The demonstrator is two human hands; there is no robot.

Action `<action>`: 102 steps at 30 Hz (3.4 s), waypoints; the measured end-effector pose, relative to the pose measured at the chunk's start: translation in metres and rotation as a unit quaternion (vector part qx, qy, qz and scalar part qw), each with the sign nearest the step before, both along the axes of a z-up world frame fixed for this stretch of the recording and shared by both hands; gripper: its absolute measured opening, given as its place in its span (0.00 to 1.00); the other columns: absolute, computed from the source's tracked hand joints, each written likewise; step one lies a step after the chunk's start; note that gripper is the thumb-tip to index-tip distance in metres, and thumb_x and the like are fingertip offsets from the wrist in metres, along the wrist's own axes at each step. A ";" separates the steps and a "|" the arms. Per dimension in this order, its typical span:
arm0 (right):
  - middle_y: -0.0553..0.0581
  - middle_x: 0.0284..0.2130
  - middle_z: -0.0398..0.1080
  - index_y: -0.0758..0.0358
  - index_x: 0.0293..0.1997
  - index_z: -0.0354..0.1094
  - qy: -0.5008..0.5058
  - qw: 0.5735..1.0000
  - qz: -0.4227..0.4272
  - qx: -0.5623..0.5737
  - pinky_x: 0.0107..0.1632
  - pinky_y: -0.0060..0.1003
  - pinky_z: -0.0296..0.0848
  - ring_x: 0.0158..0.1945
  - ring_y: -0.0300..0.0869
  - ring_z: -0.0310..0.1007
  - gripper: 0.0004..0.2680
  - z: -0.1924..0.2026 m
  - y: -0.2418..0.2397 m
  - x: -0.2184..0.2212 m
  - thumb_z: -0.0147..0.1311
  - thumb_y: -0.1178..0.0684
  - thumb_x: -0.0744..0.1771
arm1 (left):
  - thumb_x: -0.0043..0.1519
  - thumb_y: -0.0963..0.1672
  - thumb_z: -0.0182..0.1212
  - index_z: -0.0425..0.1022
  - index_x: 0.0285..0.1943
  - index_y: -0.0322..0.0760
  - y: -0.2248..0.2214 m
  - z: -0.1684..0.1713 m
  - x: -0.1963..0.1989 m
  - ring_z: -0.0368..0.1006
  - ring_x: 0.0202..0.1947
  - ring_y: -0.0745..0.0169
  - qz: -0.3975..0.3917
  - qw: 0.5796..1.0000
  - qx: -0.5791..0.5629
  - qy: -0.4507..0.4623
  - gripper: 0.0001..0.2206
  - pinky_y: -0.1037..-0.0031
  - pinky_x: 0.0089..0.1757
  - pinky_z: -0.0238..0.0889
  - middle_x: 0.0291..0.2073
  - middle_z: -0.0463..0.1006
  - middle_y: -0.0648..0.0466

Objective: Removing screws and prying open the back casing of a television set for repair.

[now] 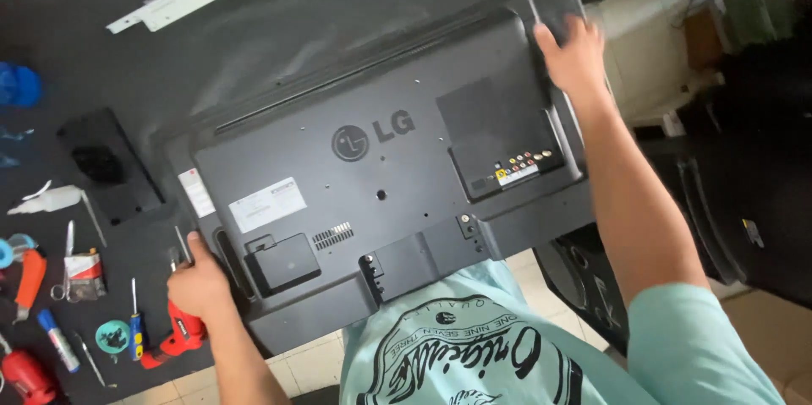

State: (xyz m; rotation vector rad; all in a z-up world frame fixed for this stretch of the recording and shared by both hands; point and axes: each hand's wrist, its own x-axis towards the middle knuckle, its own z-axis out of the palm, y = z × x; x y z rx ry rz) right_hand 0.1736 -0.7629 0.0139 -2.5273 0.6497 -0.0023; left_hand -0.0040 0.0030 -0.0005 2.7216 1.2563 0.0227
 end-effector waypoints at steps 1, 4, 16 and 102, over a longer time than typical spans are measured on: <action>0.72 0.64 0.66 0.68 0.74 0.64 -0.003 1.000 0.007 0.001 0.71 0.60 0.54 0.69 0.65 0.58 0.31 0.007 0.017 0.025 0.50 0.26 0.73 | 0.82 0.69 0.50 0.84 0.32 0.30 -0.005 0.003 0.004 0.80 0.35 0.24 0.007 1.000 0.001 -0.003 0.44 0.41 0.37 0.69 0.30 0.84 0.34; 0.74 0.63 0.71 0.72 0.72 0.70 -0.150 0.960 0.223 -0.082 0.67 0.59 0.61 0.69 0.67 0.61 0.25 0.021 0.087 0.097 0.61 0.36 0.75 | 0.77 0.69 0.51 0.88 0.41 0.30 -0.012 0.014 0.005 0.81 0.42 0.18 0.046 0.999 -0.006 0.029 0.42 0.39 0.42 0.71 0.36 0.86 0.30; 0.59 0.36 0.81 0.62 0.38 0.80 0.269 0.865 0.384 -0.178 0.48 0.52 0.78 0.46 0.57 0.80 0.31 0.029 0.262 0.184 0.41 0.20 0.74 | 0.76 0.65 0.49 0.79 0.28 0.33 -0.033 0.048 0.019 0.79 0.33 0.33 0.061 0.994 -0.081 0.030 0.38 0.47 0.40 0.69 0.27 0.82 0.42; 0.77 0.50 0.71 0.82 0.61 0.68 -0.334 0.898 0.216 -0.188 0.53 0.57 0.66 0.50 0.64 0.68 0.11 0.090 0.131 -0.273 0.65 0.61 0.77 | 0.64 0.65 0.62 0.87 0.39 0.38 0.008 0.056 -0.001 0.86 0.45 0.47 -0.019 0.966 -0.257 -0.010 0.31 0.62 0.45 0.71 0.39 0.90 0.52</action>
